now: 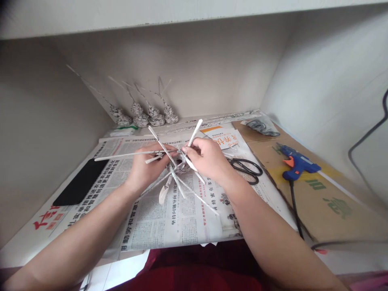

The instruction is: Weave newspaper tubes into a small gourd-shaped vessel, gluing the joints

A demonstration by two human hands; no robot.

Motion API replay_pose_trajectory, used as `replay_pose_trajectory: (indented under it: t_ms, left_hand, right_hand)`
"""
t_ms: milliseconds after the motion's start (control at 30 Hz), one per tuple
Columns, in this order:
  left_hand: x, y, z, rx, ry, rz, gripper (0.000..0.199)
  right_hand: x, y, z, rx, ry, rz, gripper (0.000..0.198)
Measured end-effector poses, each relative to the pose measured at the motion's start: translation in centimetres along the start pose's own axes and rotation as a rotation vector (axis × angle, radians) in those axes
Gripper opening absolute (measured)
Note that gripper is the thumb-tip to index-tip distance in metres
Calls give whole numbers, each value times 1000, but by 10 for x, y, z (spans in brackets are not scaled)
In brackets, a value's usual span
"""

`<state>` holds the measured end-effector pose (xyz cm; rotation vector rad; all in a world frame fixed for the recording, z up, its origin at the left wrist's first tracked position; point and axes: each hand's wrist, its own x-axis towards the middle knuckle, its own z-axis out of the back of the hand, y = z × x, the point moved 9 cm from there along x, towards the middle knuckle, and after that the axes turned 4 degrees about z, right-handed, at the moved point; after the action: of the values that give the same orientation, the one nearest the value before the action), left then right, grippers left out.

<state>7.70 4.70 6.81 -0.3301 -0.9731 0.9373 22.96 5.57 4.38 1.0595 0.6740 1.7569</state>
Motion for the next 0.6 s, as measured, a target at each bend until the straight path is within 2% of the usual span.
replay_pose_trajectory:
  t_ms: [133, 233, 400, 600]
  left_hand:
    - [-1, -8, 3, 70, -18, -42, 9]
    - [-2, -8, 2, 56, -9, -20, 8]
    - [-4, -9, 2, 40, -13, 15, 6]
    - [-4, -12, 6, 168, -15, 2, 9]
  right_hand:
    - [-3, 10, 4, -142, -10, 43, 14]
    - [-3, 19, 8, -224, -55, 82, 15]
    - [-1, 23, 3, -208, -52, 113, 20]
    - [0, 24, -5, -226, 26, 132, 15]
